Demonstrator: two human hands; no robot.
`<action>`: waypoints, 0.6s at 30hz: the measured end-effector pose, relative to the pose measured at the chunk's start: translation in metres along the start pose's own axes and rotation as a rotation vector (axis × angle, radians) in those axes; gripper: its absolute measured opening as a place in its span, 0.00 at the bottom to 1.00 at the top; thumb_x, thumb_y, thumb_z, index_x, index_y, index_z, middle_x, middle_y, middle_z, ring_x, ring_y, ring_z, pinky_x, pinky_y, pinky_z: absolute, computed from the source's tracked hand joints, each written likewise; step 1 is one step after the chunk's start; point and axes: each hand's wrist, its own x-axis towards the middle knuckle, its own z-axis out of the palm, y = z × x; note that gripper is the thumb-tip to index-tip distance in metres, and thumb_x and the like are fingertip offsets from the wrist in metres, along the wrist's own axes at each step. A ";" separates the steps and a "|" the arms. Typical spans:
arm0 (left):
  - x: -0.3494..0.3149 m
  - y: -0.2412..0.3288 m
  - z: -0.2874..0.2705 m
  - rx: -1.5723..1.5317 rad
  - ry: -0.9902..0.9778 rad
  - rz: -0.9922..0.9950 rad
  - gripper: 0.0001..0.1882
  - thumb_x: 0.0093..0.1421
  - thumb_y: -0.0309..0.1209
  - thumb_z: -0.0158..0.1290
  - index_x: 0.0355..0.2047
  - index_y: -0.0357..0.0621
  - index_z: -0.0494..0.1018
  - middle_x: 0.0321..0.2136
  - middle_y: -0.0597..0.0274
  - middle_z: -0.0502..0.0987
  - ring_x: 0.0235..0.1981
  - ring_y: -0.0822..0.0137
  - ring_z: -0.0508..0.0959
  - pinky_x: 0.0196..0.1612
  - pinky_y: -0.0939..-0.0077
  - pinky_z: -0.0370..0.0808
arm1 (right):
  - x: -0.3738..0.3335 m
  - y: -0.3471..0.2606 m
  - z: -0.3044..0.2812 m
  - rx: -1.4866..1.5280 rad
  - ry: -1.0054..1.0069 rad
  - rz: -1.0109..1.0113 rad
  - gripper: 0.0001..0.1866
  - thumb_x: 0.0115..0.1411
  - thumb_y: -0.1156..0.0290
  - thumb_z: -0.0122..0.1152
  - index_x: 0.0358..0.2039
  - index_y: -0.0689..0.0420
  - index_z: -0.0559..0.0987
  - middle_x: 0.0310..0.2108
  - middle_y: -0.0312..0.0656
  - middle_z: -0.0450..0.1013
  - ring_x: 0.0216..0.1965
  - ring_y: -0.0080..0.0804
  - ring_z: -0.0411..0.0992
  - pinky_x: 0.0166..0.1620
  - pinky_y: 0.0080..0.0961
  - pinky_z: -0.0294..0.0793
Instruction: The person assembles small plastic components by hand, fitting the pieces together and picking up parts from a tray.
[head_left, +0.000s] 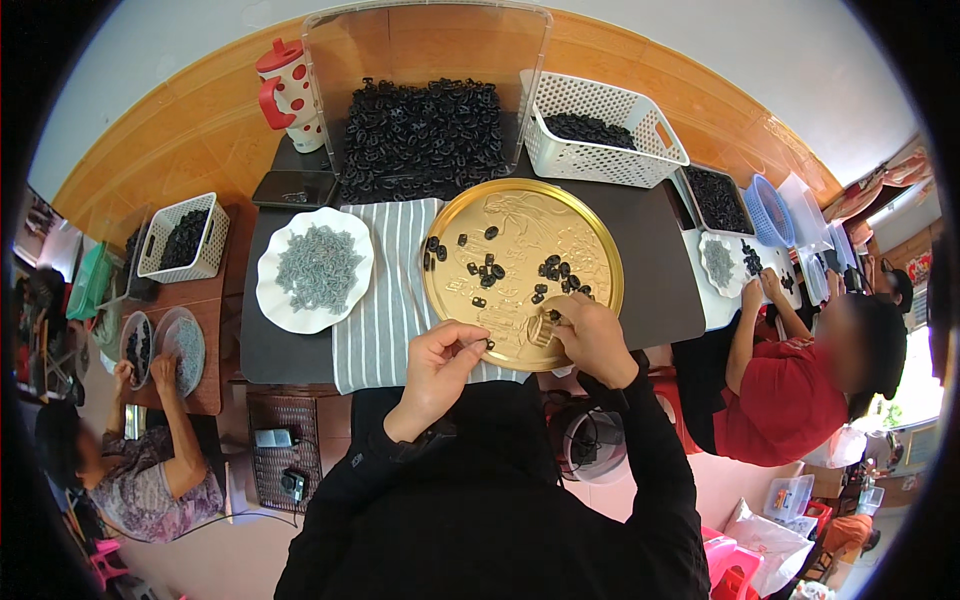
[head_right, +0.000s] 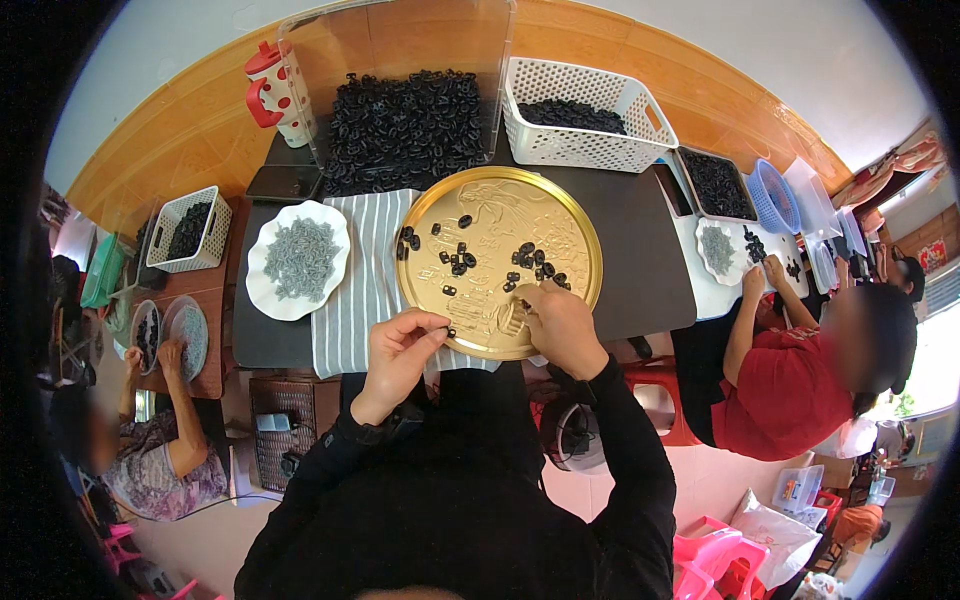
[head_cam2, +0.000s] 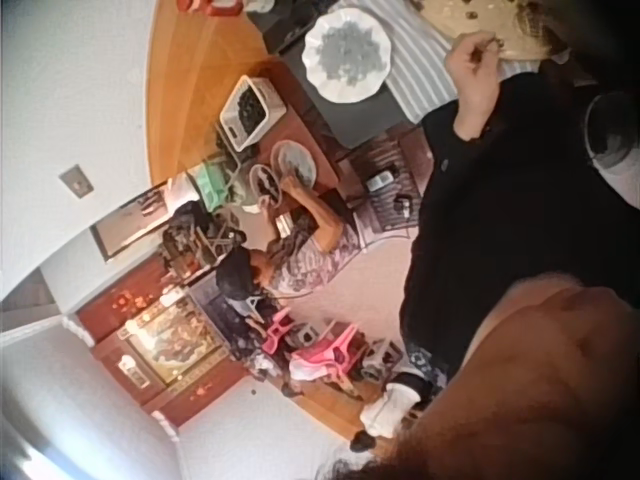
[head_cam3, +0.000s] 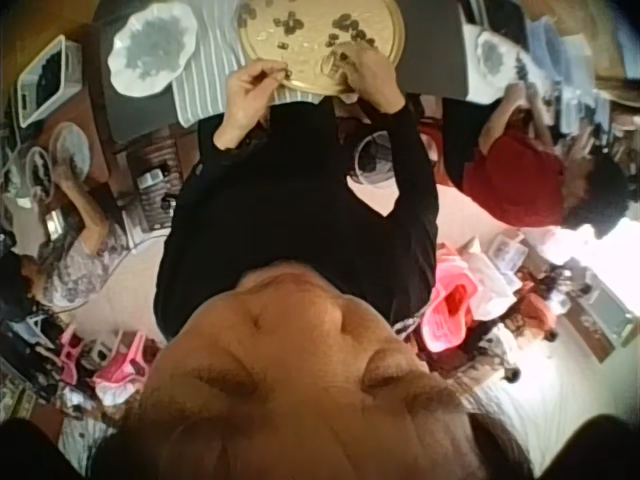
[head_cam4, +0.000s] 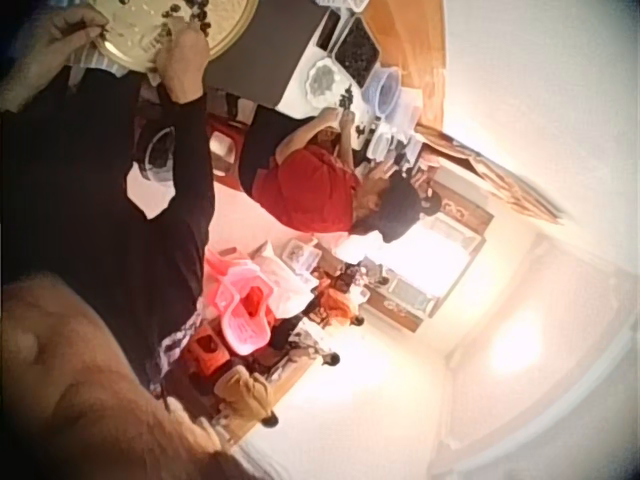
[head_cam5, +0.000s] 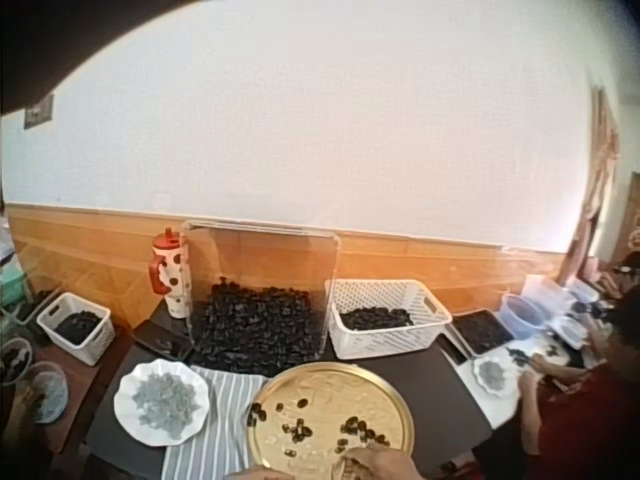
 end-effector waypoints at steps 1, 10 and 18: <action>0.000 0.000 0.001 -0.003 -0.008 -0.013 0.07 0.58 0.18 0.52 0.37 0.32 0.76 0.31 0.65 0.74 0.28 0.80 0.71 0.32 0.86 0.68 | 0.000 0.000 -0.001 0.047 0.026 0.021 0.12 0.48 0.76 0.56 0.35 0.57 0.79 0.27 0.48 0.71 0.31 0.48 0.73 0.34 0.39 0.72; -0.002 0.000 0.004 0.005 -0.022 -0.008 0.07 0.59 0.18 0.52 0.37 0.32 0.76 0.30 0.65 0.75 0.29 0.80 0.72 0.33 0.86 0.68 | -0.003 0.015 0.000 0.103 -0.005 -0.005 0.08 0.50 0.76 0.57 0.32 0.58 0.78 0.28 0.48 0.71 0.32 0.49 0.72 0.35 0.40 0.71; -0.004 0.000 0.009 -0.005 -0.042 -0.028 0.07 0.59 0.18 0.52 0.37 0.31 0.75 0.30 0.65 0.75 0.29 0.79 0.72 0.33 0.86 0.69 | -0.007 -0.003 0.004 0.609 -0.011 0.180 0.08 0.53 0.77 0.56 0.35 0.60 0.78 0.26 0.47 0.71 0.30 0.47 0.72 0.33 0.32 0.71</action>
